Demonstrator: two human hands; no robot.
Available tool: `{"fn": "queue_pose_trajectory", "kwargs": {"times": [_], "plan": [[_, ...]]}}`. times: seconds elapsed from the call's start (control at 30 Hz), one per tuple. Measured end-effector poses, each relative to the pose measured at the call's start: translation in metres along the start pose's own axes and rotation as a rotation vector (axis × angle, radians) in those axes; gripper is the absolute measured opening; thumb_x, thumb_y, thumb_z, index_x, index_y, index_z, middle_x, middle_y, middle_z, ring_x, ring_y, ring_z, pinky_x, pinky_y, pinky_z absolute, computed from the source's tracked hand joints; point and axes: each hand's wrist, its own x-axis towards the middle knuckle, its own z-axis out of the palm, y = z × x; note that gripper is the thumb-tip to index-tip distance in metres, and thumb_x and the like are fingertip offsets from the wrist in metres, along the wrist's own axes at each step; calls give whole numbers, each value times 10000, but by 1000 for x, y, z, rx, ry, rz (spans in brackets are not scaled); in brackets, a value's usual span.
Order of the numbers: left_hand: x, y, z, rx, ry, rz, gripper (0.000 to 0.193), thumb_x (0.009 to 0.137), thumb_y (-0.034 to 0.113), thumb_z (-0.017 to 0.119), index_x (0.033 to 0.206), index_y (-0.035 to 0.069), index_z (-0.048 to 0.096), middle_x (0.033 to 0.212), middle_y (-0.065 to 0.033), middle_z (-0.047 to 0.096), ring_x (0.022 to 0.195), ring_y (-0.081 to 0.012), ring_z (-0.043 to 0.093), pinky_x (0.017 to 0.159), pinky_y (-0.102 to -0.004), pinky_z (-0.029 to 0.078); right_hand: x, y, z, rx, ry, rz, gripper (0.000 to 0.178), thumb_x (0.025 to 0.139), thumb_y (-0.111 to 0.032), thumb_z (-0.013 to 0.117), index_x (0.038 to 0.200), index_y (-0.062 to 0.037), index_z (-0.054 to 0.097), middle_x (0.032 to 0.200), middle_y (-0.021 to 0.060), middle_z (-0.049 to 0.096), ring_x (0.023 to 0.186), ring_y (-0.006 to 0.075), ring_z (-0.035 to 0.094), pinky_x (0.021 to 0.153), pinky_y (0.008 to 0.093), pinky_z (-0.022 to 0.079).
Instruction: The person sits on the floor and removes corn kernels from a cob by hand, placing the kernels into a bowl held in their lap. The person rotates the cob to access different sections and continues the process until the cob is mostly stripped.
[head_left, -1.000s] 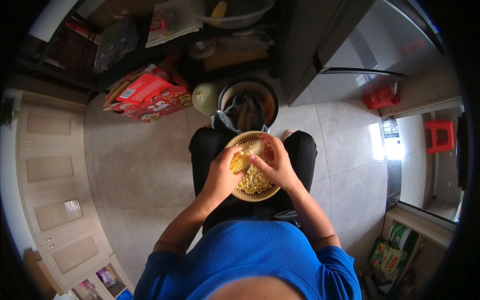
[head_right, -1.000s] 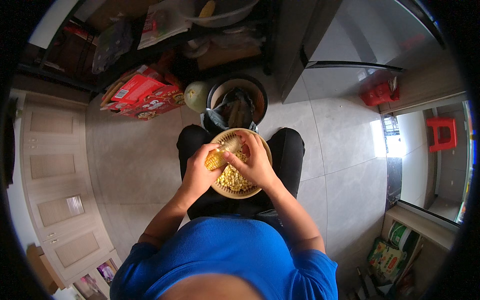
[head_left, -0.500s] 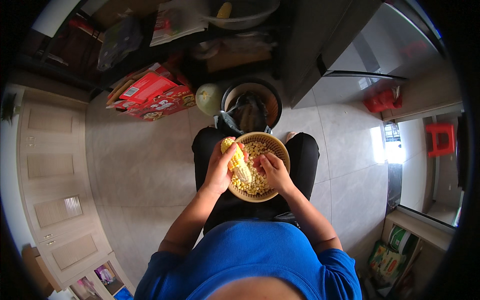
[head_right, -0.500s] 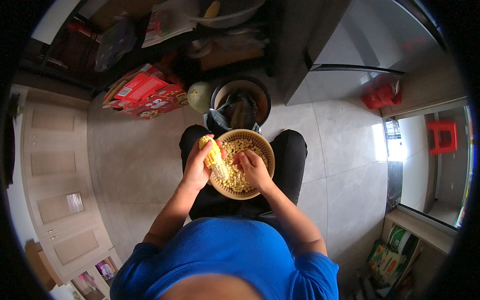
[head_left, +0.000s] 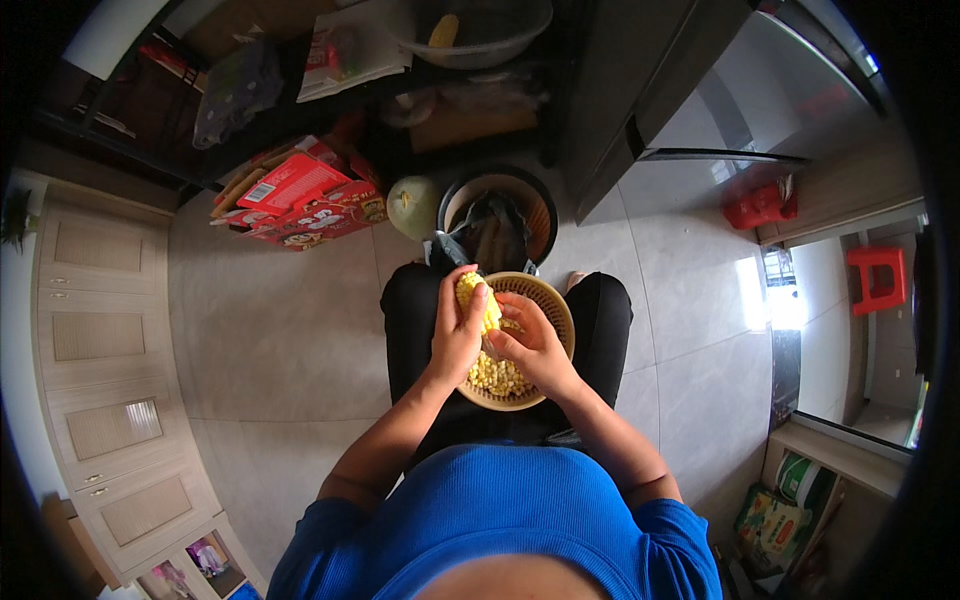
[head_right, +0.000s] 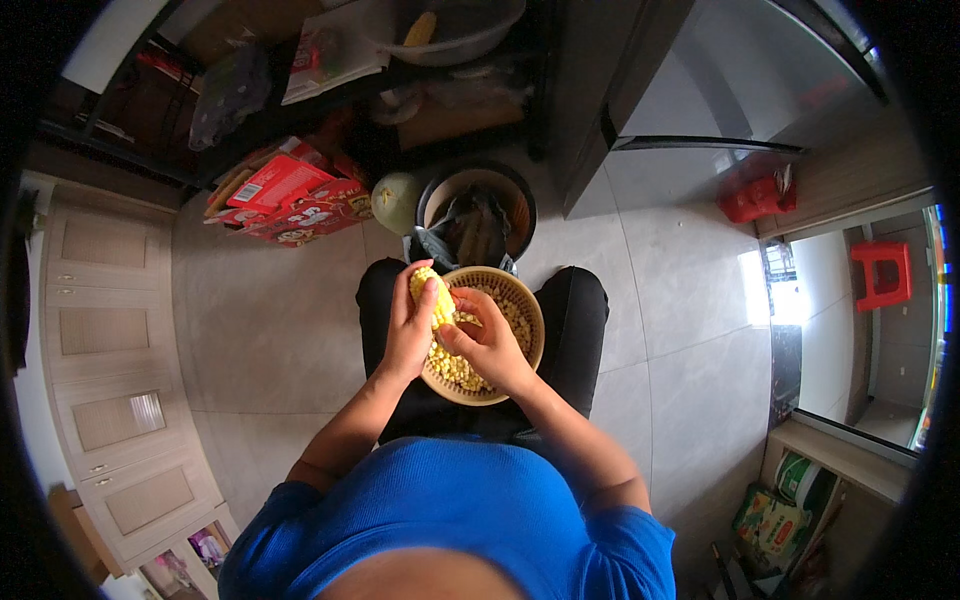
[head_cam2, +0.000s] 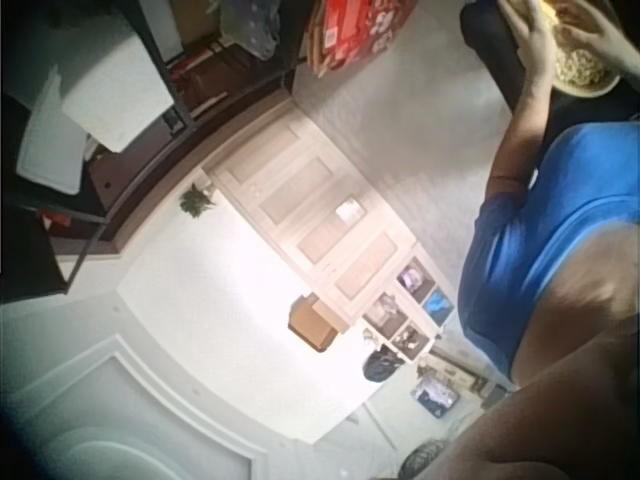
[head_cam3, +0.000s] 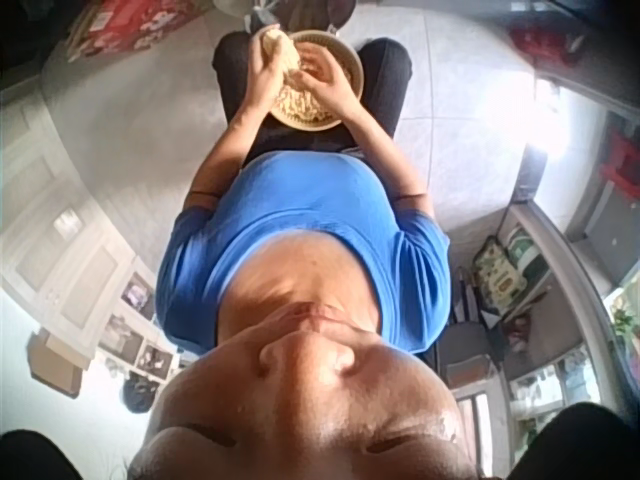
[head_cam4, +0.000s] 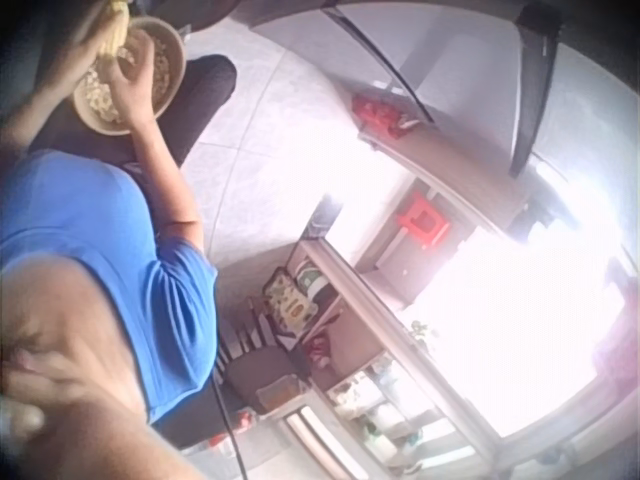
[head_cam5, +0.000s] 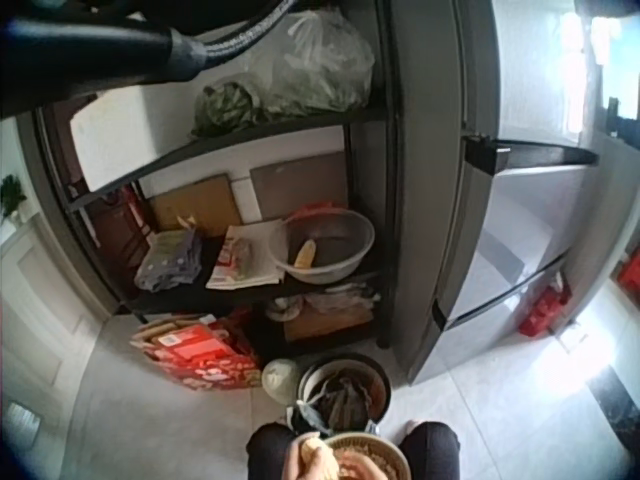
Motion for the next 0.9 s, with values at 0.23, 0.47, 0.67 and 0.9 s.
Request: {"fn": "queue_pose_trajectory", "kwargs": {"times": [0.23,0.47,0.67,0.9], "plan": [[1,2,3,62,19,11,315,941,247,497,1175,44,441,1036,-81,513,941,-143,501,837,-264,416,2,0,0,20,25,10,436,878,-32,545,1276,-44,367,1114,84,431,956,153,554,759,264,490],[5,-1,8,159,96,59,310,933,247,510,1140,20,466,1037,-111,534,942,-169,523,833,-275,428,2,4,8,-26,96,6,431,851,10,520,1256,-23,375,1100,84,442,962,150,548,775,260,470],[12,-5,9,68,98,9,291,929,239,516,1114,15,489,1046,-98,533,945,-160,519,837,-271,428,1,1,13,-6,150,-22,409,873,-26,546,1249,-12,385,1092,94,486,936,132,546,764,241,464],[14,-2,11,65,71,31,292,933,241,508,1118,15,492,1046,-93,532,941,-154,519,836,-270,429,4,-4,6,-38,132,-25,363,887,-39,531,1225,-31,401,1093,88,485,900,122,538,745,240,473]]}}
